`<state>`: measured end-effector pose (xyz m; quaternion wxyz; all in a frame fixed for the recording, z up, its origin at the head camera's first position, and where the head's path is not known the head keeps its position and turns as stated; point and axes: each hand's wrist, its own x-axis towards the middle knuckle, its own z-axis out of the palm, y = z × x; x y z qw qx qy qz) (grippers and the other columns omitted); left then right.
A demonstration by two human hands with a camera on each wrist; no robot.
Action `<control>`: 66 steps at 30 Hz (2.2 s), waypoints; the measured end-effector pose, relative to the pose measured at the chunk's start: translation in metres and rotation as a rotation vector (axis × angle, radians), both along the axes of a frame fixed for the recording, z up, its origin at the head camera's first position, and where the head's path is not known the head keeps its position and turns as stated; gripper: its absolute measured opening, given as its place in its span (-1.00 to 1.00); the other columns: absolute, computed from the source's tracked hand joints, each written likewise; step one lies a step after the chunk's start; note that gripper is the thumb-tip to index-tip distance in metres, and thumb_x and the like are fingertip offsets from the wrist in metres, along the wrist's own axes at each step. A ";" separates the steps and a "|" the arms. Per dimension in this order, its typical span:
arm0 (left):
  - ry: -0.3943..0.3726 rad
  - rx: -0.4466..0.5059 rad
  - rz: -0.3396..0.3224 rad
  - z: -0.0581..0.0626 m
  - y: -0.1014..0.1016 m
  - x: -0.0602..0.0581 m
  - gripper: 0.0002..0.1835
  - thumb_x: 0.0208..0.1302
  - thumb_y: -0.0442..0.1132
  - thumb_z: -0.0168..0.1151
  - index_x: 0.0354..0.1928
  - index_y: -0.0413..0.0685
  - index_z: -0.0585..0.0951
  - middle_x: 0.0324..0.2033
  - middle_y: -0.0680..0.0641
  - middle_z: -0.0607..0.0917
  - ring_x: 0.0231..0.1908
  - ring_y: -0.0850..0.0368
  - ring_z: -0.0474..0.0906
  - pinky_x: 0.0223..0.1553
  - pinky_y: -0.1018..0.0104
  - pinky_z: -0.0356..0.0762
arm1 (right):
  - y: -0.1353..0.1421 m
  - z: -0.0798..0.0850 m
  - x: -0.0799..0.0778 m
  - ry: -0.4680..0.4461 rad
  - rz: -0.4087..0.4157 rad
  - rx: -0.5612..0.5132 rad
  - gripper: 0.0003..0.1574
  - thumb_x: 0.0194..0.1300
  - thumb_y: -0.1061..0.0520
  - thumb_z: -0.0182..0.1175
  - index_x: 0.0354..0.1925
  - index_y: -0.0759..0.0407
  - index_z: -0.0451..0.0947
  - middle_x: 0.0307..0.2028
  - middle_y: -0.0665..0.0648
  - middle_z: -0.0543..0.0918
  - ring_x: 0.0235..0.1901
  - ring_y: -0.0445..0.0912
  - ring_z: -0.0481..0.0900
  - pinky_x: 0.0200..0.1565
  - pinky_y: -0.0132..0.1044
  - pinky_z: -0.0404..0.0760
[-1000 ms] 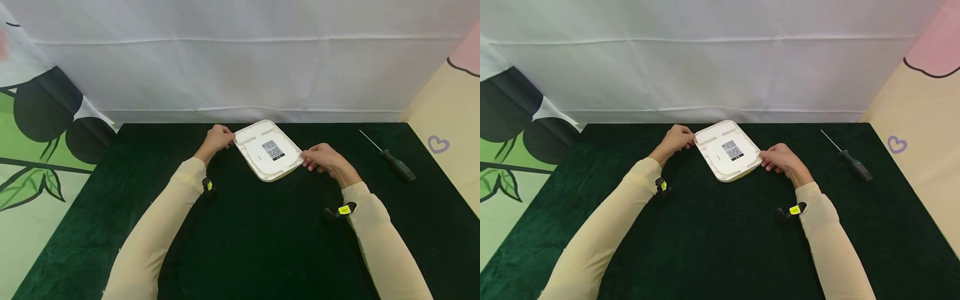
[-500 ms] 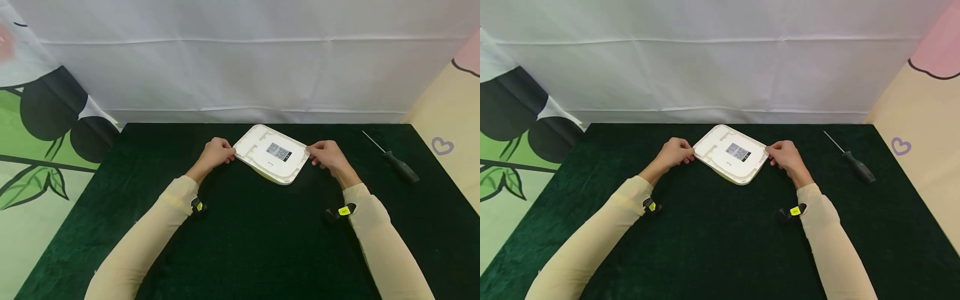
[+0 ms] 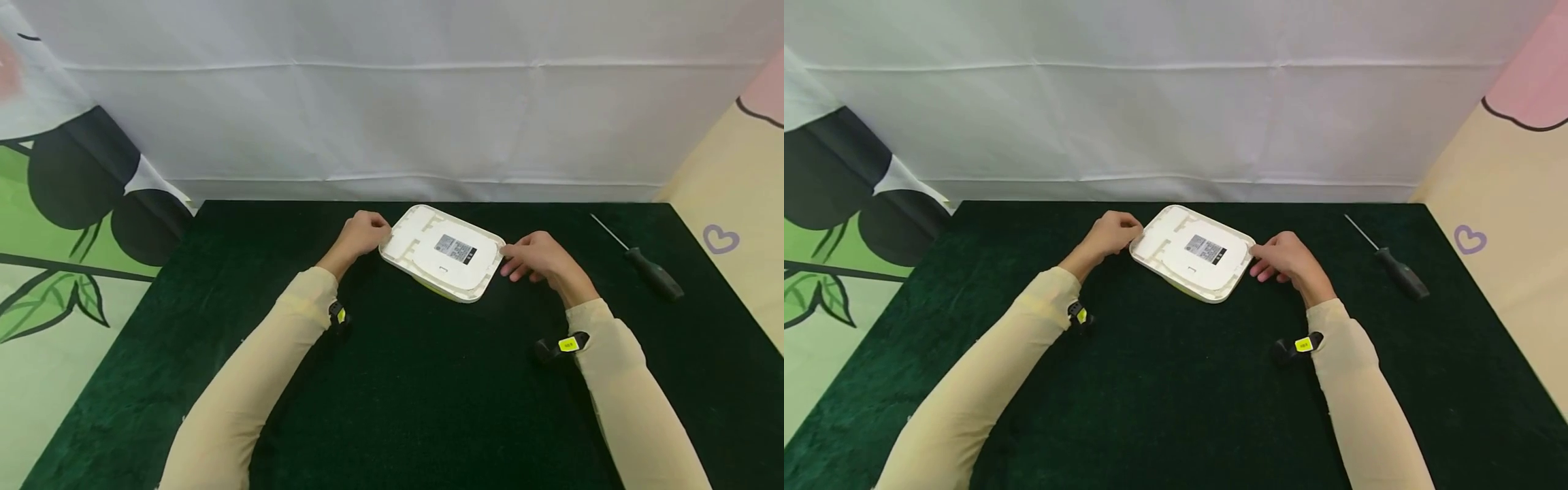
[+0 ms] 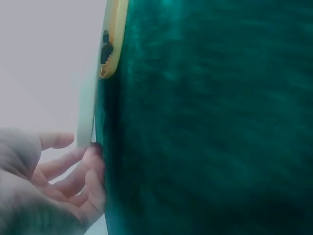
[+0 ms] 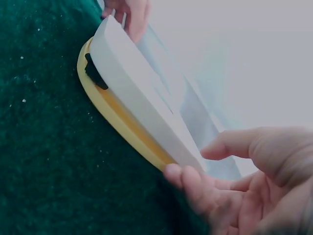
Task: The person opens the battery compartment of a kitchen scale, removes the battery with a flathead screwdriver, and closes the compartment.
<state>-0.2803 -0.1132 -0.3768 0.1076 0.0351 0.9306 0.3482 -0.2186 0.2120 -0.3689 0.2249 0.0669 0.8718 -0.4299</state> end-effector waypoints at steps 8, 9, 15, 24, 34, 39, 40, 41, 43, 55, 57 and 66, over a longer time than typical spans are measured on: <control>0.027 -0.035 0.016 0.004 0.013 -0.017 -0.77 0.30 -0.19 0.08 -0.21 -0.09 0.71 -0.18 -0.07 0.65 -0.20 0.05 0.47 -0.29 0.31 0.43 | -0.004 0.001 -0.002 -0.068 0.119 -0.029 -0.52 0.44 -0.03 0.05 0.03 0.36 0.54 -0.45 -0.01 0.76 -0.51 -0.22 0.67 -0.50 -0.37 0.38; 0.023 -0.037 0.021 0.005 0.012 -0.017 -0.77 0.30 -0.19 0.08 -0.21 -0.09 0.71 -0.18 -0.07 0.65 -0.21 0.05 0.47 -0.30 0.31 0.42 | -0.004 0.000 -0.003 -0.068 0.117 -0.035 -0.52 0.44 -0.02 0.06 0.04 0.36 0.53 -0.45 -0.01 0.76 -0.51 -0.22 0.67 -0.50 -0.37 0.38; -0.002 -0.032 0.042 0.006 0.006 -0.013 -0.78 0.30 -0.20 0.11 -0.20 -0.09 0.70 -0.17 -0.07 0.65 -0.18 0.05 0.46 -0.26 0.28 0.43 | -0.007 -0.002 -0.007 -0.027 0.054 -0.050 -0.58 0.44 0.04 0.06 0.03 0.37 0.52 -0.44 -0.03 0.76 -0.49 -0.23 0.68 -0.45 -0.38 0.42; -0.056 -0.018 0.061 0.005 -0.001 0.002 -0.79 0.35 -0.18 0.14 -0.16 -0.12 0.70 -0.19 -0.08 0.63 -0.23 0.05 0.44 -0.33 0.29 0.40 | -0.016 -0.003 -0.005 0.076 -0.002 -0.017 -0.55 0.40 0.06 0.12 0.07 0.39 0.52 -0.30 0.12 0.73 -0.48 -0.20 0.62 -0.44 -0.36 0.48; -0.012 -0.021 0.059 0.001 -0.003 0.021 -0.84 0.34 -0.22 0.15 -0.26 -0.13 0.68 -0.33 -0.08 0.62 -0.36 0.06 0.46 -0.41 0.31 0.37 | -0.019 -0.009 -0.007 0.186 -0.025 0.017 -0.50 0.41 0.09 0.10 0.21 0.34 0.43 0.01 0.32 0.55 -0.26 0.00 0.56 -0.41 -0.35 0.47; -0.003 -0.027 0.077 0.002 0.000 0.029 -0.83 0.34 -0.20 0.17 -0.25 -0.13 0.67 -0.32 -0.09 0.59 -0.32 0.03 0.45 -0.36 0.29 0.37 | -0.019 -0.016 -0.007 0.267 -0.031 0.004 -0.52 0.45 0.12 0.07 0.24 0.32 0.43 0.05 0.33 0.55 -0.20 0.06 0.54 -0.39 -0.34 0.49; -0.007 -0.028 0.080 0.003 0.001 0.030 -0.83 0.33 -0.20 0.18 -0.25 -0.13 0.67 -0.32 -0.09 0.59 -0.32 0.03 0.45 -0.36 0.29 0.37 | -0.018 -0.017 -0.008 0.285 -0.034 0.001 -0.52 0.46 0.12 0.06 0.24 0.32 0.43 0.05 0.33 0.55 -0.19 0.07 0.54 -0.39 -0.34 0.49; -0.006 -0.028 0.083 0.003 0.001 0.031 -0.84 0.33 -0.20 0.19 -0.26 -0.13 0.67 -0.32 -0.09 0.59 -0.32 0.03 0.45 -0.36 0.29 0.37 | -0.018 -0.018 -0.008 0.297 -0.038 -0.001 -0.52 0.46 0.13 0.05 0.25 0.31 0.43 0.04 0.33 0.55 -0.19 0.07 0.53 -0.39 -0.35 0.50; -0.003 -0.022 0.091 0.004 0.002 0.033 -0.84 0.31 -0.19 0.21 -0.27 -0.13 0.68 -0.31 -0.09 0.60 -0.31 0.03 0.45 -0.36 0.28 0.37 | -0.017 -0.020 -0.009 0.315 -0.042 -0.007 -0.52 0.47 0.13 0.04 0.26 0.32 0.42 0.04 0.33 0.55 -0.18 0.08 0.52 -0.38 -0.35 0.50; 0.026 0.091 0.170 -0.007 -0.002 0.034 -0.84 0.31 -0.17 0.22 -0.25 -0.11 0.68 -0.29 -0.08 0.64 -0.33 0.05 0.46 -0.34 0.29 0.39 | -0.019 -0.019 -0.011 0.309 -0.032 -0.023 -0.53 0.44 0.12 0.06 0.22 0.32 0.43 -0.02 0.31 0.56 -0.19 0.06 0.53 -0.38 -0.35 0.54; 0.035 0.114 0.172 -0.009 -0.002 0.035 -0.83 0.31 -0.17 0.21 -0.23 -0.10 0.68 -0.31 -0.08 0.65 -0.36 0.06 0.46 -0.36 0.30 0.38 | -0.019 -0.018 -0.010 0.308 -0.031 -0.023 -0.54 0.44 0.13 0.06 0.21 0.34 0.43 -0.02 0.32 0.56 -0.20 0.06 0.53 -0.40 -0.35 0.54; 0.042 0.139 0.161 -0.008 0.002 0.037 -0.79 0.33 -0.15 0.21 -0.14 -0.12 0.66 -0.21 -0.11 0.67 -0.26 0.03 0.49 -0.25 0.22 0.45 | -0.014 -0.014 -0.008 0.300 -0.025 -0.009 -0.52 0.44 0.10 0.09 0.21 0.35 0.41 0.05 0.36 0.55 -0.19 0.07 0.56 -0.40 -0.34 0.55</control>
